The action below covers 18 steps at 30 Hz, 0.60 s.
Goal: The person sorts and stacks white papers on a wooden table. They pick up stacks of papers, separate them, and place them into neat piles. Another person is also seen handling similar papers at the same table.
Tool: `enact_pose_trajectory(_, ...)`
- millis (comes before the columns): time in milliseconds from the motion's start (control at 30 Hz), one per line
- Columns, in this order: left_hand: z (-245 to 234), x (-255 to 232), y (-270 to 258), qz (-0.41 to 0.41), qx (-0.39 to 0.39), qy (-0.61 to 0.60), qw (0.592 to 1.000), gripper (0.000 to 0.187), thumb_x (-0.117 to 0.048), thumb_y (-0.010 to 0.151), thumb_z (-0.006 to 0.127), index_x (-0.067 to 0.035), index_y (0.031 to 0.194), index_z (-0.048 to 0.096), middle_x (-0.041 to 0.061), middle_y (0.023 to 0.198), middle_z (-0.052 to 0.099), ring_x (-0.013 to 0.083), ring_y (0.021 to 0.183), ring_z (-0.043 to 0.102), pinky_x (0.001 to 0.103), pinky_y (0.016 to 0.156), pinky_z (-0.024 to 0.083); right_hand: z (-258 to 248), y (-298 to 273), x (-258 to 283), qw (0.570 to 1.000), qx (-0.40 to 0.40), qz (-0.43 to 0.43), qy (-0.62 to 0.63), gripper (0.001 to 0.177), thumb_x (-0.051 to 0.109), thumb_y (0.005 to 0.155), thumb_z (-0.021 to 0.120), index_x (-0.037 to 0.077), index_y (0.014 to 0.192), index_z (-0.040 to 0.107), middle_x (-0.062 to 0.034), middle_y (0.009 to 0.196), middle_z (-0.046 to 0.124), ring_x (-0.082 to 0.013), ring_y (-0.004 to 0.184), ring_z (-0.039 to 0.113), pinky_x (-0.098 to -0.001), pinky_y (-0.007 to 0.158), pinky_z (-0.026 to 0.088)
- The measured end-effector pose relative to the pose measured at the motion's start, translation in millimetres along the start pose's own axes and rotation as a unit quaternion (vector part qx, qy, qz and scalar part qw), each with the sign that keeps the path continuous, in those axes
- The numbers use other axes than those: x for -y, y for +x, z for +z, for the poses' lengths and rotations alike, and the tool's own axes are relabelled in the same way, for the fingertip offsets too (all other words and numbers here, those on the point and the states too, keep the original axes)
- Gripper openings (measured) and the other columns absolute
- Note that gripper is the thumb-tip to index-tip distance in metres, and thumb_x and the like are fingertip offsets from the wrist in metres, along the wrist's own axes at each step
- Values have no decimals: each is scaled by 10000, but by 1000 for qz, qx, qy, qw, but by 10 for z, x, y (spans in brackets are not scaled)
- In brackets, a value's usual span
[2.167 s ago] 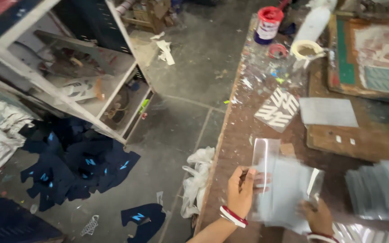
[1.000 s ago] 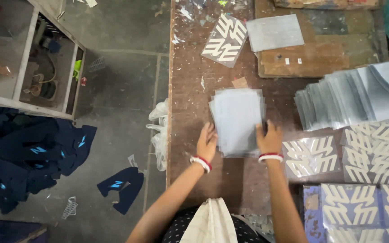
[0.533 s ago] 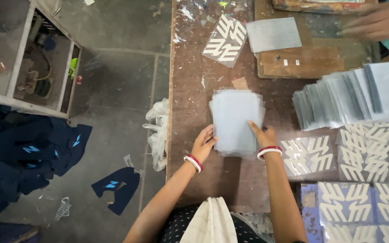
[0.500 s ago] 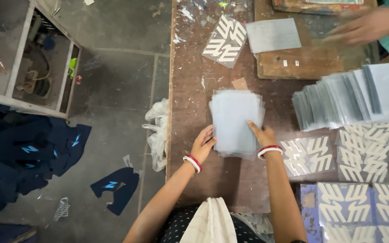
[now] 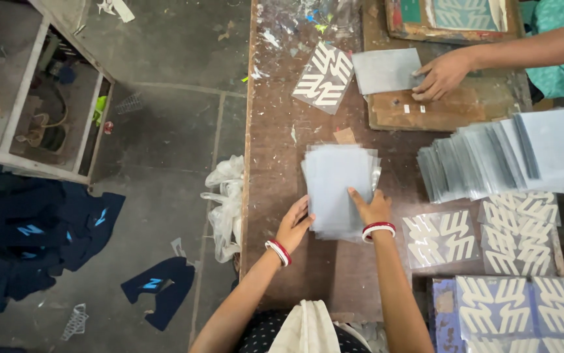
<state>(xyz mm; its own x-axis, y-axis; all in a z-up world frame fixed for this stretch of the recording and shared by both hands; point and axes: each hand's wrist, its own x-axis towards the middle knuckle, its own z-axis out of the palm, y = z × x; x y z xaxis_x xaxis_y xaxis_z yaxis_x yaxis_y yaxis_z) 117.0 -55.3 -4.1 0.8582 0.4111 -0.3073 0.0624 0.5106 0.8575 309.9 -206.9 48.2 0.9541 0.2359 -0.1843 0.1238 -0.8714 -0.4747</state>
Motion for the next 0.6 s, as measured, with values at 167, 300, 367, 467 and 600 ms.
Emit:
enact_pose_trajectory(167,-52,138,15,47,39,-14,998,650,-47,980,641,-37,1567,364,168,1605,437,292,1492,415,379,1189,376,-353,-104,354,987,75,58,126,857,622,720,800,-62,1214,646,-266,1122,730,-359,1021,731,-445,912,553)
enact_pose_trajectory(300,12,-27,-88,16,38,32,999,670,-60,979,630,-71,1574,323,114,1606,407,261,1476,422,363,1122,440,-311,-1,258,979,90,93,158,833,571,722,831,-83,1202,639,-253,1113,735,-329,995,743,-426,891,567)
enact_pose_trajectory(367,14,-18,-93,46,50,15,998,687,-62,982,617,-69,1594,305,133,1585,447,264,1481,426,348,1104,456,-316,21,241,964,121,133,195,812,536,734,836,-99,1203,647,-244,1113,748,-311,974,754,-408,872,579)
enact_pose_trajectory(467,20,-49,-111,41,45,10,998,664,-59,977,623,-63,1577,338,120,1565,454,249,1472,430,350,1088,473,-283,9,224,951,130,150,236,833,527,719,842,-111,1219,648,-241,1133,751,-306,986,756,-400,878,584)
enact_pose_trajectory(600,-7,-94,-68,-10,17,86,996,645,-57,958,643,-86,1550,387,96,1537,491,242,1394,484,346,1060,485,-159,110,82,956,92,142,240,894,549,697,853,-130,1235,632,-248,1157,740,-313,1033,747,-404,916,573)
